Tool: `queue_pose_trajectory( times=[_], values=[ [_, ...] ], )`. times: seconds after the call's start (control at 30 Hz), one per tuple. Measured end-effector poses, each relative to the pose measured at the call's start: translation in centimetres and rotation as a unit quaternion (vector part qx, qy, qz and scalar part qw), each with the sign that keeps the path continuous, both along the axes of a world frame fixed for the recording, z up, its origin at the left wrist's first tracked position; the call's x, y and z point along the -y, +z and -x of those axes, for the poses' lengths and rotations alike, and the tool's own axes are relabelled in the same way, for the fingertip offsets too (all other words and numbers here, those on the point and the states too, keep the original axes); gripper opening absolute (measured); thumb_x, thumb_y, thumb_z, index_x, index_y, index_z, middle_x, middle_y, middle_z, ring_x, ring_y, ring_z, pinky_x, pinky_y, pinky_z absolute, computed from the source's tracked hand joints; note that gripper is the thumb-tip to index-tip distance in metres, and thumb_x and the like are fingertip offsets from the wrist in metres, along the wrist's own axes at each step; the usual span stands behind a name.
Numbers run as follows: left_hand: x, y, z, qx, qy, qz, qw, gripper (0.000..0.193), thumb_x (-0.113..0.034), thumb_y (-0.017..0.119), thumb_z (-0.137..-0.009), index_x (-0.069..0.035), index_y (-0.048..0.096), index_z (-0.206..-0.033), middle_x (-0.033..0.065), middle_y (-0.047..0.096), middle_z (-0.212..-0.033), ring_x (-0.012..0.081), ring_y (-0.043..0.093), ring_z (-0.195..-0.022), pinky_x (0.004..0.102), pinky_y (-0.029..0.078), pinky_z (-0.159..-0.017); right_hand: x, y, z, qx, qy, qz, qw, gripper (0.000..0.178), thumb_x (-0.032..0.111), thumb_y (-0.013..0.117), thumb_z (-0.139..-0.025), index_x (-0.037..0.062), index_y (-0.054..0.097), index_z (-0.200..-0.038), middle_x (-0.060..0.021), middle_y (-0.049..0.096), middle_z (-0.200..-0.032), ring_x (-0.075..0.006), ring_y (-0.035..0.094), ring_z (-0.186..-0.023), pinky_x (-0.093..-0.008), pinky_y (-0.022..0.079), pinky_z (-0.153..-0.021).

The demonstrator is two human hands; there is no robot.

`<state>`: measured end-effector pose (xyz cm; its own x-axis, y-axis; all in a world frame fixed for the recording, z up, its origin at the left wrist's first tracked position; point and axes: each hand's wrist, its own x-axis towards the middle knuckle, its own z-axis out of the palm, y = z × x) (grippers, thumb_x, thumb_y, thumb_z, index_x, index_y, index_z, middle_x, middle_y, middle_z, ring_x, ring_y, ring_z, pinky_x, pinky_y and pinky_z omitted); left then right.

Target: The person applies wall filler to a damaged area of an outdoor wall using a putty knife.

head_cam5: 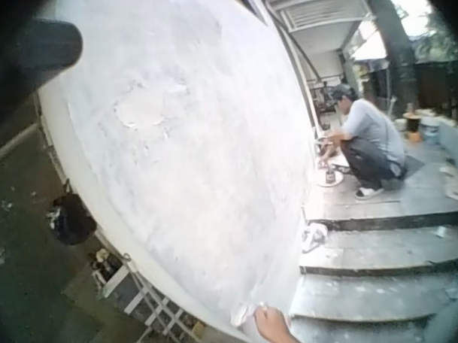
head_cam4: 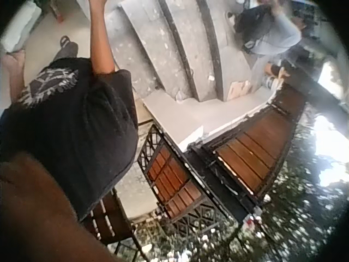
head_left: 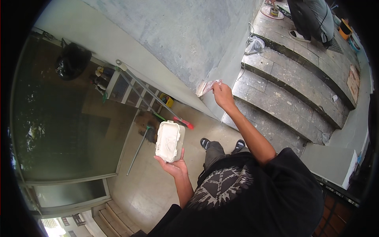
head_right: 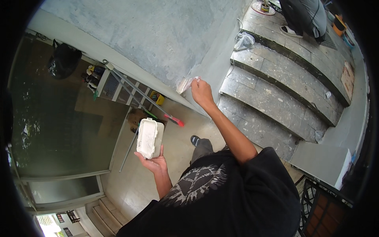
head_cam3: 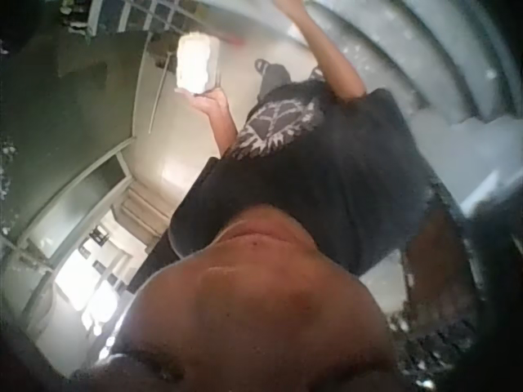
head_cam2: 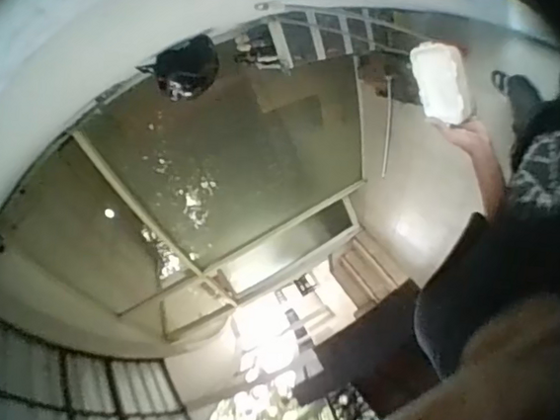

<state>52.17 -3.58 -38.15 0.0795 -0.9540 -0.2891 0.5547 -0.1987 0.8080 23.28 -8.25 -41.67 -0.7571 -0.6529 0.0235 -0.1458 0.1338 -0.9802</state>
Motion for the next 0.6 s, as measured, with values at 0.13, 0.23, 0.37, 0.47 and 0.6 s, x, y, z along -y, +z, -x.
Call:
queue_pose_trajectory(
  times=[0.13, 0.23, 0.37, 0.47, 0.6],
  values=[
    [-0.1, 0.0, -0.1, 0.0, 0.001, 0.009, 1.0, 0.07, -0.063, 0.041, -0.093, -0.014, 0.036, -0.143, 0.0064, 0.046, -0.143, 0.0277, 0.051, -0.126, 0.0495, 0.053, -0.089, 1.5, 0.9, 0.2, -0.006, 0.007, -0.01, 1.0, 0.043, 0.027, 0.042, -0.092, -0.0076, 0.06, -0.075, -0.0303, 0.058, -0.071, -0.046, 0.06, -0.07, -0.0494, 0.045, -0.066],
    [-0.2, -0.2, -0.3, 0.0, 0.006, 0.008, 1.0, 0.071, -0.063, 0.042, -0.093, -0.014, 0.035, -0.143, 0.0061, 0.045, -0.143, 0.0278, 0.05, -0.127, 0.05, 0.052, -0.09, 2.2, 1.8, 0.2, -0.011, 0.022, -0.012, 1.0, 0.043, 0.026, 0.041, -0.092, -0.0082, 0.06, -0.075, -0.0319, 0.058, -0.073, -0.0473, 0.06, -0.072, -0.0503, 0.045, -0.068],
    [-0.5, -0.2, -0.2, 0.0, 0.016, 0.008, 1.0, 0.072, -0.064, 0.042, -0.092, -0.014, 0.035, -0.144, 0.0062, 0.045, -0.144, 0.028, 0.049, -0.127, 0.0503, 0.051, -0.092, 2.6, 2.7, 0.2, -0.032, 0.032, -0.01, 0.999, 0.042, 0.027, 0.04, -0.091, -0.0064, 0.059, -0.073, -0.0265, 0.057, -0.068, -0.0391, 0.058, -0.066, -0.0464, 0.044, -0.066],
    [-0.5, -0.1, -0.3, 0.0, 0.023, 0.004, 1.0, 0.073, -0.064, 0.043, -0.092, -0.014, 0.035, -0.144, 0.006, 0.044, -0.144, 0.0279, 0.048, -0.128, 0.0506, 0.05, -0.093, 2.8, 3.4, 0.2, -0.025, 0.039, -0.006, 0.999, 0.042, 0.025, 0.041, -0.091, -0.0087, 0.058, -0.073, -0.0324, 0.057, -0.072, -0.0473, 0.059, -0.071, -0.051, 0.044, -0.068],
    [-0.5, -0.1, -0.2, -0.006, 0.022, 0.007, 1.0, 0.072, -0.064, 0.043, -0.092, -0.015, 0.036, -0.143, 0.0056, 0.044, -0.144, 0.0277, 0.049, -0.128, 0.051, 0.05, -0.093, 2.7, 4.5, 0.4, -0.019, 0.039, -0.013, 0.999, 0.042, 0.025, 0.041, -0.089, -0.0084, 0.058, -0.071, -0.0321, 0.056, -0.07, -0.0464, 0.059, -0.068, -0.051, 0.044, -0.066]
  ],
)
